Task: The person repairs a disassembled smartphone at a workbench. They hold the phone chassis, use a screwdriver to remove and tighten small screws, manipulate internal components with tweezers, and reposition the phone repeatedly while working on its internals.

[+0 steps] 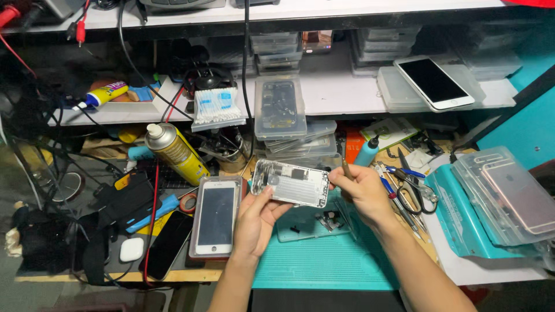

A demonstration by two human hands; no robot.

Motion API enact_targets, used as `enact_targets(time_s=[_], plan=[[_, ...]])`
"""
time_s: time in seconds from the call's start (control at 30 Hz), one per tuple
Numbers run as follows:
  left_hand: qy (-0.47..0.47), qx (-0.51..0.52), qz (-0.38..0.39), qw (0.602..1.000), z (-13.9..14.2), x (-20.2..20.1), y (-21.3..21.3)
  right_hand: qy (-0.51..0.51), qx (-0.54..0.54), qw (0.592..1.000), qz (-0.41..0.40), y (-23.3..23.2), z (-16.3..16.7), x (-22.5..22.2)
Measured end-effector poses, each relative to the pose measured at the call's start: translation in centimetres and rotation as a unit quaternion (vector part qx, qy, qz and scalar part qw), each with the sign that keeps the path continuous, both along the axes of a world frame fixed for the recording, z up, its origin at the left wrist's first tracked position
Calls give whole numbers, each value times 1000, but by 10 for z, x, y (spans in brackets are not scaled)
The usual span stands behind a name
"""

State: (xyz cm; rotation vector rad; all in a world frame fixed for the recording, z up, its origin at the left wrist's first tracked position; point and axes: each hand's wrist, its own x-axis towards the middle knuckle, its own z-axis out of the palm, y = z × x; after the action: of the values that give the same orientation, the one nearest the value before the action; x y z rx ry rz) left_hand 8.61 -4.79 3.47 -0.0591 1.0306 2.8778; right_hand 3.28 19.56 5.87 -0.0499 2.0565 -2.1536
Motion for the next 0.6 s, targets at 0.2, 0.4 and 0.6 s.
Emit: enact_targets(time_s=[0.2, 0.4, 0.6], plan=[[-46, 26, -59, 997, -6, 12, -24, 46, 91, 991, 85, -15, -3, -28], [-49, 20, 2, 999, -19, 1, -31, 159, 392, 899, 115, -2, -11, -9], [-35, -1, 7, 999, -20, 1, -15, 40, 563, 808, 169, -18, -33, 27]])
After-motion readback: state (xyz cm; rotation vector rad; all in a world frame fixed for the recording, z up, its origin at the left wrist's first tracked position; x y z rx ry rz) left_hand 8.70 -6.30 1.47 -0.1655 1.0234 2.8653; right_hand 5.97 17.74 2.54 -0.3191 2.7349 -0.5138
